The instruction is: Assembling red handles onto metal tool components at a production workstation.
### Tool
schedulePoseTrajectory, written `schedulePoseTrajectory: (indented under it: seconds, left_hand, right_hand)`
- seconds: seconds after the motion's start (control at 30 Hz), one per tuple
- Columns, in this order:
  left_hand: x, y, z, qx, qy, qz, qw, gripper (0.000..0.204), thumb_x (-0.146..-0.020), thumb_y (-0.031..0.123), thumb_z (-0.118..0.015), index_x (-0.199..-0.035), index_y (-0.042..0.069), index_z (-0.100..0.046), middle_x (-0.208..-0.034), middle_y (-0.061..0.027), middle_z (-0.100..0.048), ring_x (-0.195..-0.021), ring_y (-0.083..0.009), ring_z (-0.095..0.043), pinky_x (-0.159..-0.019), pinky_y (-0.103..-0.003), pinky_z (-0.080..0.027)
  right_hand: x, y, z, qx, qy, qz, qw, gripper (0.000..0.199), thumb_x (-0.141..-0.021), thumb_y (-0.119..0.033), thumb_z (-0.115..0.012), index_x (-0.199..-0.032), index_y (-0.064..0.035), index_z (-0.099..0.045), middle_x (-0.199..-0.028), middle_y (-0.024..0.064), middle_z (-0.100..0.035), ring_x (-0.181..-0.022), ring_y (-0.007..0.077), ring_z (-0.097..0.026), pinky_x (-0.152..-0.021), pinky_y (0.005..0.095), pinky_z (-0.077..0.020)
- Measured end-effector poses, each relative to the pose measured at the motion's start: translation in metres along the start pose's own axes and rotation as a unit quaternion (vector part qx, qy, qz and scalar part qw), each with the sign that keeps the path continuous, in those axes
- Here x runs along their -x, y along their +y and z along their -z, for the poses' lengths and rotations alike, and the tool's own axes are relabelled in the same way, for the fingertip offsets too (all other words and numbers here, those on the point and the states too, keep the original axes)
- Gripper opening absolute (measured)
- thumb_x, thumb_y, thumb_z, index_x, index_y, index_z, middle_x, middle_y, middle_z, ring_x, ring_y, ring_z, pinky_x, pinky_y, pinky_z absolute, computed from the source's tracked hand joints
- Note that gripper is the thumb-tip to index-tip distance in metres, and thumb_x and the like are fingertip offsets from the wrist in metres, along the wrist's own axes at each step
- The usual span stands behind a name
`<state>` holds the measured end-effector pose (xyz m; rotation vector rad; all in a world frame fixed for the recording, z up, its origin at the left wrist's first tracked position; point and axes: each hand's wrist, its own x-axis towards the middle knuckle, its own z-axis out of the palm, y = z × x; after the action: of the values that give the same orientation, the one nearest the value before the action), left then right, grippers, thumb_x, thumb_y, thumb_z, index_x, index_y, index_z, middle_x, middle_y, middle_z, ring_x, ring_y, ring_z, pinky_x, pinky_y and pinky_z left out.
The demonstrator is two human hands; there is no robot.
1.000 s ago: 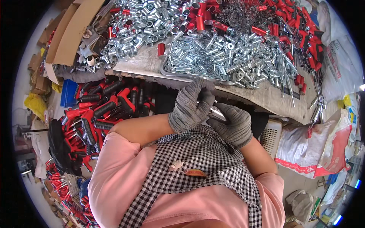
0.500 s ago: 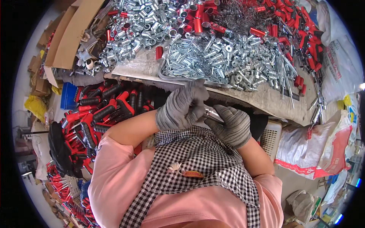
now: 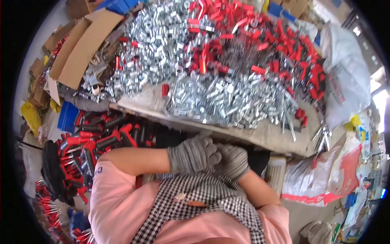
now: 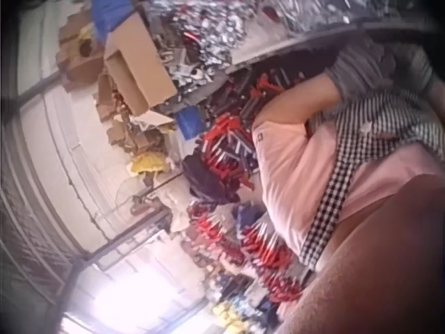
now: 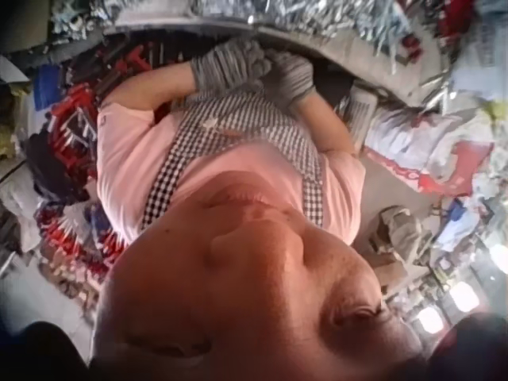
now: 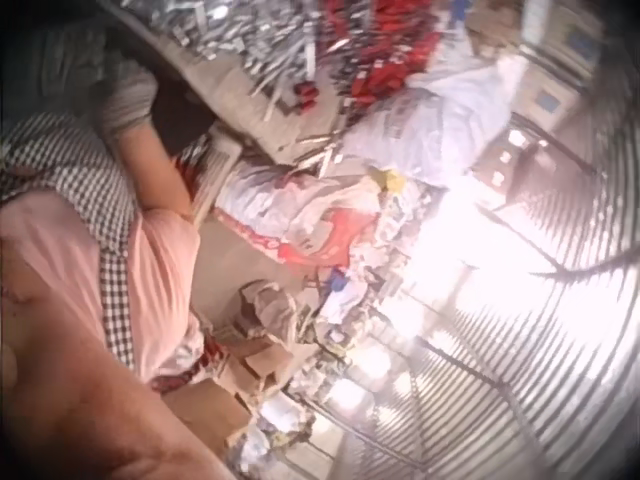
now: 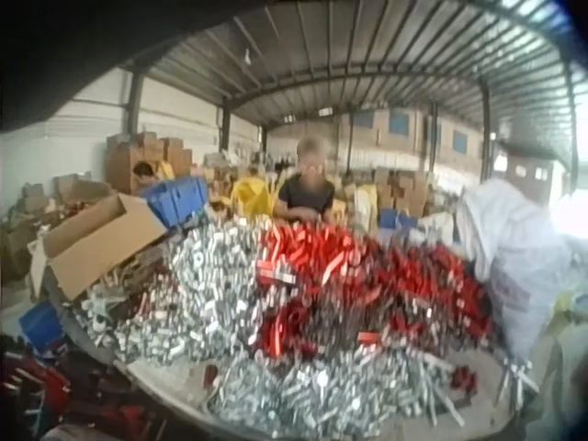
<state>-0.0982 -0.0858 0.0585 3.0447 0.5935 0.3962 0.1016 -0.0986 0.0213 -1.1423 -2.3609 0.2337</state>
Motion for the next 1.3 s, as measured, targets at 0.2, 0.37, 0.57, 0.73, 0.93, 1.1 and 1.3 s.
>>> schedulePoseTrajectory:
  seconds: [0.2,0.37,0.57,0.73,0.93,1.1,1.3]
  left_hand:
    - [0.011,-0.035,0.000,0.459,-0.134,0.202,0.855,0.049,-0.076,0.034,-0.072,-0.110,0.002,-0.056,-0.096,-0.0127,-0.063,-0.080,-0.0194,-0.062,-0.072,-0.033,-0.051]
    - [0.020,-0.024,-0.014,0.523,-0.139,0.240,0.806,0.050,-0.073,0.036,-0.075,-0.107,0.002,-0.059,-0.092,-0.0115,-0.065,-0.085,-0.0178,-0.061,-0.074,-0.032,-0.050]
    - [0.023,-0.021,-0.009,0.473,-0.126,0.274,0.828,0.053,-0.069,0.037,-0.079,-0.104,0.002,-0.059,-0.090,-0.0110,-0.065,-0.084,-0.0193,-0.062,-0.074,-0.032,-0.050]
    - [0.035,-0.020,-0.011,0.407,0.000,0.262,0.875,0.047,-0.069,0.034,-0.077,-0.101,0.004,-0.060,-0.093,-0.0124,-0.064,-0.086,-0.0237,-0.063,-0.075,-0.034,-0.050]
    - [0.038,-0.011,-0.029,0.346,0.013,0.191,0.918,0.040,-0.069,0.027,-0.071,-0.102,0.006,-0.060,-0.093,-0.0148,-0.061,-0.089,-0.0330,-0.061,-0.078,-0.040,-0.049]
    - [0.046,-0.009,-0.046,0.345,0.009,0.167,0.924,0.039,-0.077,0.029,-0.068,-0.108,0.009,-0.058,-0.097,-0.0140,-0.061,-0.089,-0.0318,-0.061,-0.079,-0.040,-0.050]
    - [0.045,-0.008,-0.044,0.326,0.021,0.166,0.930,0.038,-0.073,0.025,-0.067,-0.106,0.008,-0.059,-0.093,-0.0145,-0.060,-0.086,-0.0330,-0.061,-0.076,-0.041,-0.050]
  right_hand:
    - [0.001,-0.021,0.005,-0.019,-0.029,0.011,0.999,0.037,-0.068,-0.038,-0.076,-0.089,-0.0095,-0.067,-0.064,0.0110,-0.062,-0.053,0.0296,-0.061,-0.046,0.0375,-0.0471]
    - [0.005,-0.025,0.010,-0.051,-0.004,0.043,0.998,0.040,-0.069,-0.038,-0.075,-0.094,-0.0092,-0.065,-0.065,0.0104,-0.061,-0.053,0.0284,-0.060,-0.046,0.0390,-0.0464]
    - [0.007,-0.017,0.009,-0.004,0.013,0.089,0.996,0.044,-0.065,-0.033,-0.076,-0.101,-0.0092,-0.065,-0.069,0.0095,-0.062,-0.051,0.0271,-0.059,-0.043,0.0386,-0.0455]
    - [0.011,0.000,0.010,0.002,0.027,0.096,0.995,0.052,-0.068,-0.031,-0.074,-0.113,-0.0075,-0.061,-0.073,0.0112,-0.062,-0.053,0.0283,-0.060,-0.045,0.0381,-0.0468]
    - [0.015,0.007,-0.001,-0.069,-0.234,0.018,0.970,0.057,-0.079,-0.027,-0.064,-0.127,-0.0029,-0.046,-0.096,0.0201,-0.062,-0.082,0.0382,-0.062,-0.068,0.0445,-0.0500]
    - [0.021,0.011,-0.007,-0.078,-0.221,0.031,0.972,0.056,-0.079,-0.027,-0.064,-0.126,-0.0024,-0.047,-0.094,0.0195,-0.062,-0.083,0.0372,-0.062,-0.070,0.0437,-0.0500]
    - [0.020,0.010,-0.006,-0.103,-0.197,0.031,0.974,0.054,-0.079,-0.027,-0.064,-0.125,-0.0016,-0.049,-0.094,0.0193,-0.062,-0.082,0.0370,-0.061,-0.071,0.0428,-0.0499]
